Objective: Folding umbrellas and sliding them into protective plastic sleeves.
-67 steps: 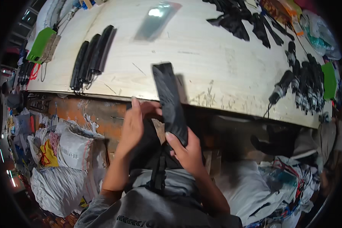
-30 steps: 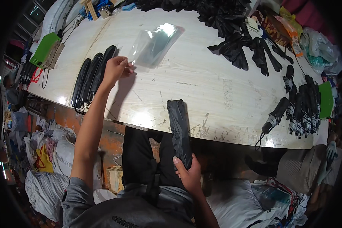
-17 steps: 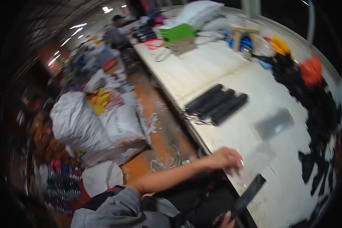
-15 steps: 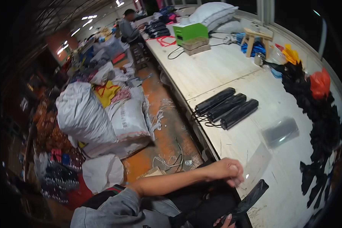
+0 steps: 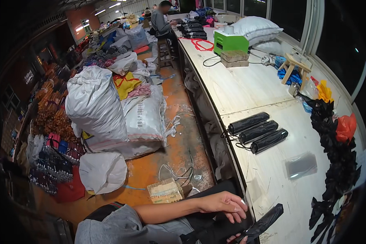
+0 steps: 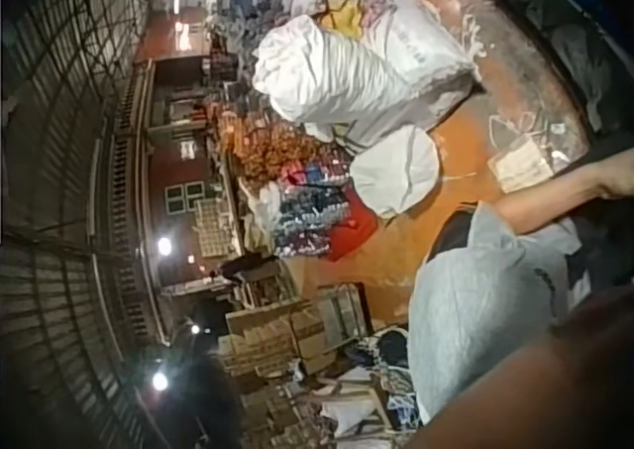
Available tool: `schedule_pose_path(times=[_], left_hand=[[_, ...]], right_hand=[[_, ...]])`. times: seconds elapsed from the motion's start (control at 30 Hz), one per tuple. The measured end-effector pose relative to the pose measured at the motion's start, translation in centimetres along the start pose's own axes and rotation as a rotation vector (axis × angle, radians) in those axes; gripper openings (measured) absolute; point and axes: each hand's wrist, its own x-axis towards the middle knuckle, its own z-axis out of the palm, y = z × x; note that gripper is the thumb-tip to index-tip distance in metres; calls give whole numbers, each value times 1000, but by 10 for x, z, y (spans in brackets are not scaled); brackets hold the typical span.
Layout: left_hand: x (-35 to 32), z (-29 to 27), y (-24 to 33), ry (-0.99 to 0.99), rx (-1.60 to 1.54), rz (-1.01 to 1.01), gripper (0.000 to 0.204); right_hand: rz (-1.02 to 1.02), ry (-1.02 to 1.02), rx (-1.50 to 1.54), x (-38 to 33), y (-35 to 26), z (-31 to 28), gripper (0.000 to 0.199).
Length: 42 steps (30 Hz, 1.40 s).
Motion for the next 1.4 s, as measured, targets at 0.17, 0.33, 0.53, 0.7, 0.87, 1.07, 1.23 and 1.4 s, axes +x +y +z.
schedule_pose_path(times=[0.17,0.33,0.53,0.7,0.87,1.07,1.23,1.4], left_hand=[[-2,2,18,-22,64,121,31],[-5,0,27,21,39,139,35],[-5,-2,39,85,17,191,36],[11,3,52,143,136,221,36],[31,16,63,132,213,350,35],[27,33,89,422,269,433,33],[34,37,82,471,273,444,28],[37,28,73,423,265,407,26]], right_hand=[[375,389,18,-10,-46,73,24],[155,-161,-168,-13,-40,40,26],[167,-325,22,-26,-66,50,34],[70,-162,-389,-45,-85,57,49],[-160,38,-750,-75,-88,65,73],[-351,-72,-868,-71,-87,78,69],[-320,-85,-994,-73,-98,80,68],[-335,-56,-1006,-72,-99,75,64]])
